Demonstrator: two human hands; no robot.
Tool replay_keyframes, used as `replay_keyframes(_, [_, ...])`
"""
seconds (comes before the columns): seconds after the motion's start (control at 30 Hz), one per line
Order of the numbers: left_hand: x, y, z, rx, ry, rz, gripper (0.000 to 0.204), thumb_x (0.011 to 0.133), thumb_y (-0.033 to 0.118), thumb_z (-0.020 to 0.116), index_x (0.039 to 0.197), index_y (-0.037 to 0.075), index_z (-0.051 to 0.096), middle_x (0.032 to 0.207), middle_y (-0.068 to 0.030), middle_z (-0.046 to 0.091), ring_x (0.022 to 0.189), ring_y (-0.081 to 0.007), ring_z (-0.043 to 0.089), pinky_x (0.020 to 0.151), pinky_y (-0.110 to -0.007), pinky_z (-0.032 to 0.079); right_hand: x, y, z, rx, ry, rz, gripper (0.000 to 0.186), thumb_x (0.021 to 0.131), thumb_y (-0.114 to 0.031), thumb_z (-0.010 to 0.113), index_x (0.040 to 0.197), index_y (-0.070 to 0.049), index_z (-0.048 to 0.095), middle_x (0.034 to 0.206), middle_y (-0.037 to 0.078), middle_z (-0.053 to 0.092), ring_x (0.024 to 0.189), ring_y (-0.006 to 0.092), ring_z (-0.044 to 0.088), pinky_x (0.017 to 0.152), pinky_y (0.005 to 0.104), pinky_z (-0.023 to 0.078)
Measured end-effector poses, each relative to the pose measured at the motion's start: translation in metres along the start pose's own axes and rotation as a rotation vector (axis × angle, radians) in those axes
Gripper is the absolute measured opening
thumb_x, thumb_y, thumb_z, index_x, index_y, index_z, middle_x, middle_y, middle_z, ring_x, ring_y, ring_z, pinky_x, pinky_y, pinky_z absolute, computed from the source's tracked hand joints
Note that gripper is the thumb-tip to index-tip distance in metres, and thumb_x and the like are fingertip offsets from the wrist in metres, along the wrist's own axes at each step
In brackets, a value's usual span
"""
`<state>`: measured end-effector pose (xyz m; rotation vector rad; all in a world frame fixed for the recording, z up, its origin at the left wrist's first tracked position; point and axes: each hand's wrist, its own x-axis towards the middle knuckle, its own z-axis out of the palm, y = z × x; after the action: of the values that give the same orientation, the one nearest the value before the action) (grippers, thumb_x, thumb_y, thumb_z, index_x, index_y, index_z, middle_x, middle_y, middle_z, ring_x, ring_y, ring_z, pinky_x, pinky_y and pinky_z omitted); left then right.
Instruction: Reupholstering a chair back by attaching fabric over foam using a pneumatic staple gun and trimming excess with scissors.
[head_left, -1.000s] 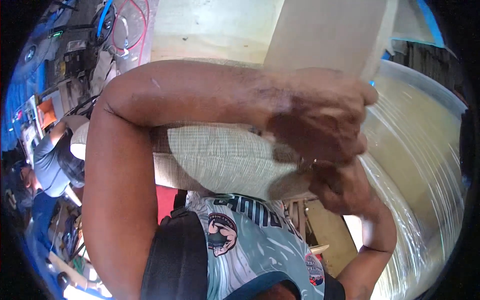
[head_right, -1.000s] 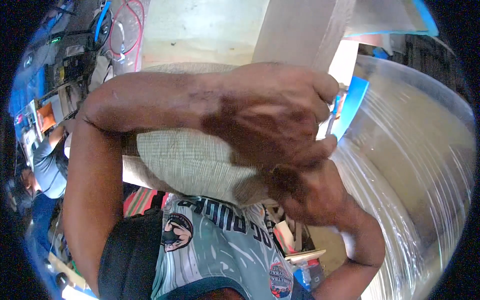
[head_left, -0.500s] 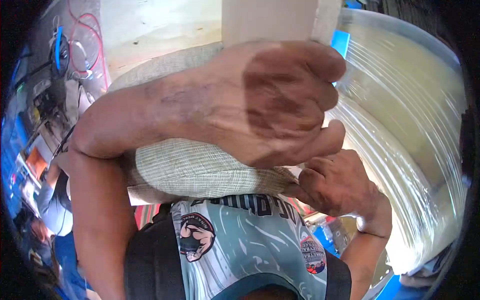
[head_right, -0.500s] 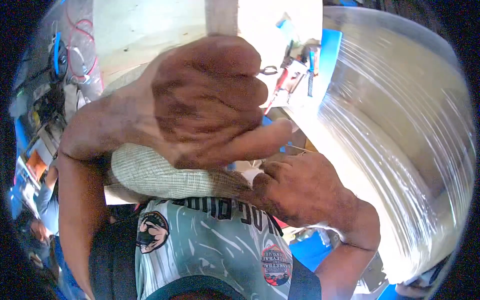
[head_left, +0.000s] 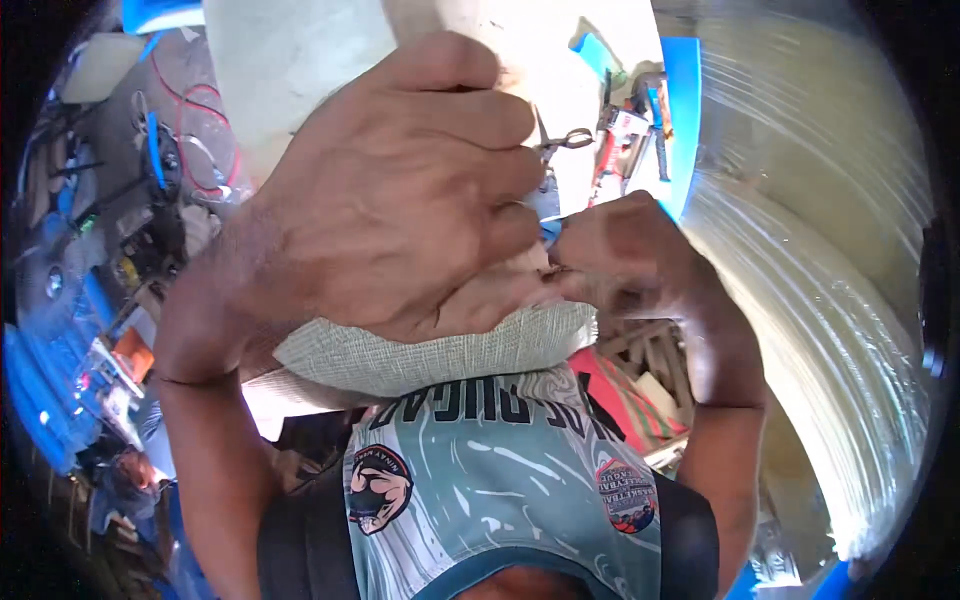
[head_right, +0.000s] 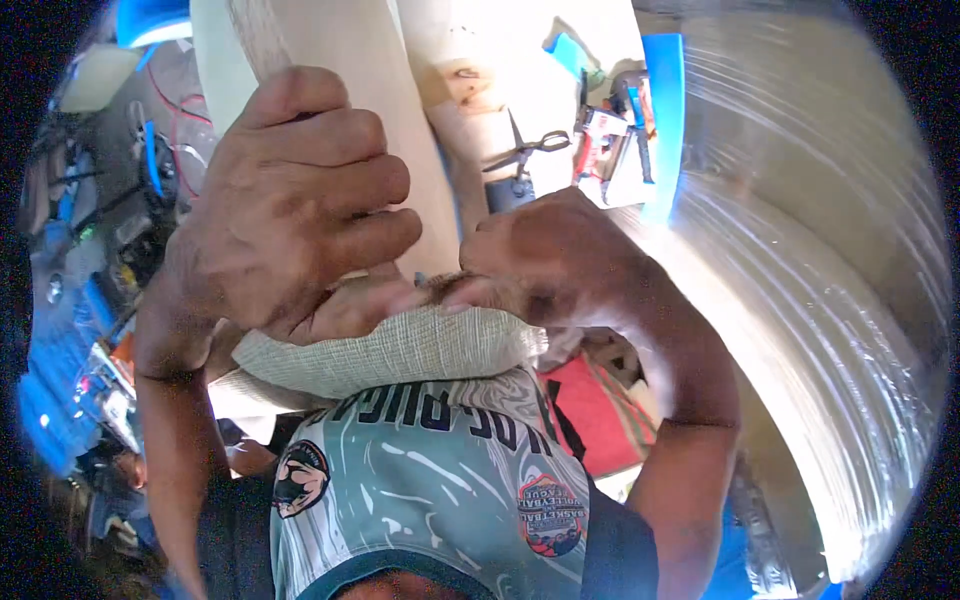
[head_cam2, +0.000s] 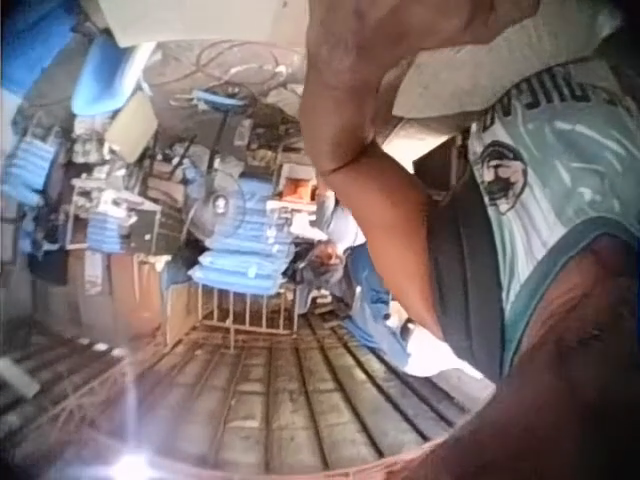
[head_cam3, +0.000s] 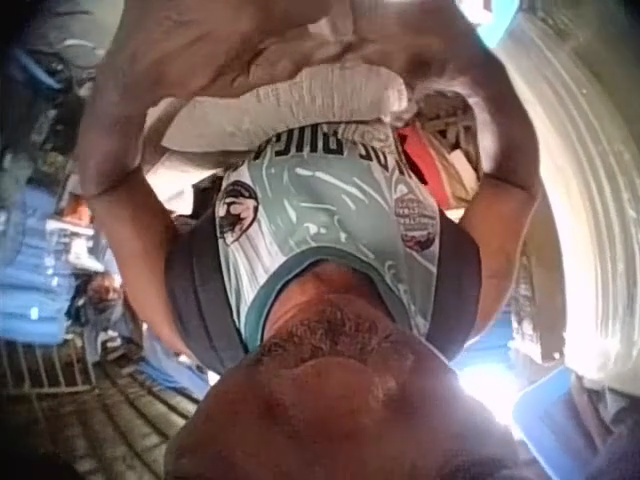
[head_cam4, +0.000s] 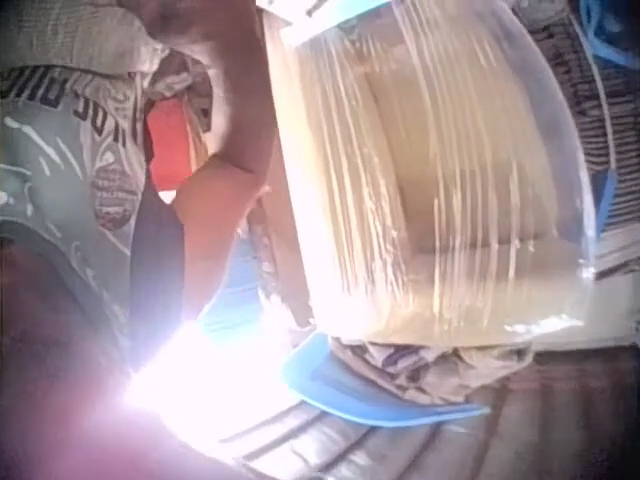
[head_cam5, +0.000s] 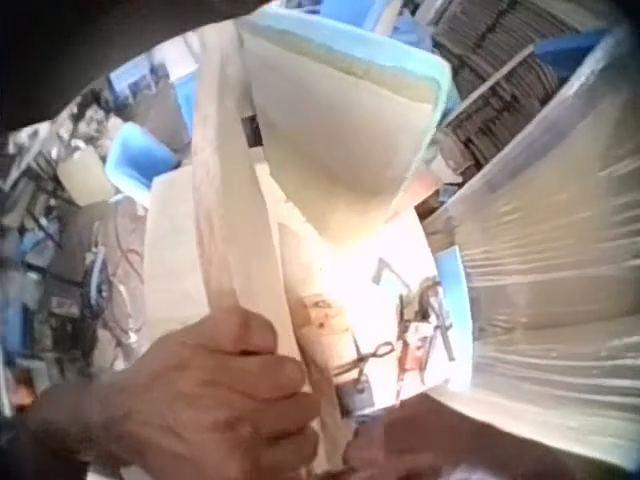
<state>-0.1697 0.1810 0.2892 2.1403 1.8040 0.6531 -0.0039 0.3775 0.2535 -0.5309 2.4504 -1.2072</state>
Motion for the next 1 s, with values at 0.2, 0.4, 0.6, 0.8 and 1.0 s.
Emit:
replay_keyframes(0.2, [0.018,0.007,-0.021,0.009,-0.191,-0.007,0.07,0.049,0.072,0.067,0.081,0.01,0.069,0.084,0.0,0.064,0.079,-0.0194,0.056,0.082,-0.04,0.036,-0.006,-0.053,-0.021,-0.357,0.235,-0.204,0.027,0.076,-0.033,0.073,0.069,-0.013,0.056,0.061,0.001,0.045,0.053,0.0179,0.054,0.042,0.0349,0.04])
replay_keyframes(0.4, [0.014,0.008,-0.013,0.051,-0.133,-0.032,0.068,0.045,0.071,0.071,0.079,0.012,0.072,0.081,0.0034,0.065,0.078,-0.0177,0.056,0.083,-0.039,0.036,-0.005,-0.041,-0.025,-0.401,0.244,-0.227,0.021,0.077,-0.028,0.067,0.075,-0.011,0.055,0.066,0.003,0.053,0.057,0.0201,0.061,0.048,0.0365,0.05])
replay_keyframes(0.6, [0.017,0.008,-0.01,0.073,0.002,-0.132,0.053,0.056,0.063,0.074,0.075,0.014,0.07,0.071,0.0034,0.058,0.08,-0.0169,0.054,0.083,-0.038,0.035,0.018,0.01,-0.004,-0.255,0.33,-0.114,0.039,0.082,-0.047,0.066,0.073,-0.011,0.054,0.07,0.004,0.051,0.062,0.0235,0.056,0.053,0.0377,0.043])
replay_keyframes(0.8, [0.029,0.017,-0.01,0.035,-0.224,-0.149,0.032,0.069,0.044,0.073,0.072,0.014,0.066,0.071,0.0007,0.062,0.077,-0.0178,0.06,0.08,-0.036,0.038,0.0,-0.02,-0.014,-0.426,0.487,-0.174,0.029,0.075,-0.037,0.071,0.075,-0.013,0.056,0.07,0.001,0.053,0.064,0.0204,0.058,0.054,0.0357,0.043])
replay_keyframes(1.0, [0.032,0.025,-0.003,-0.011,-0.17,0.003,0.016,0.066,0.027,0.071,0.079,0.019,0.067,0.077,0.0083,0.067,0.076,-0.0081,0.064,0.078,-0.03,0.04,-0.021,-0.056,-0.013,-0.529,0.406,-0.194,0.01,0.069,-0.021,0.063,0.072,-0.013,0.057,0.068,0.0,0.053,0.067,0.0159,0.06,0.055,0.0326,0.046])
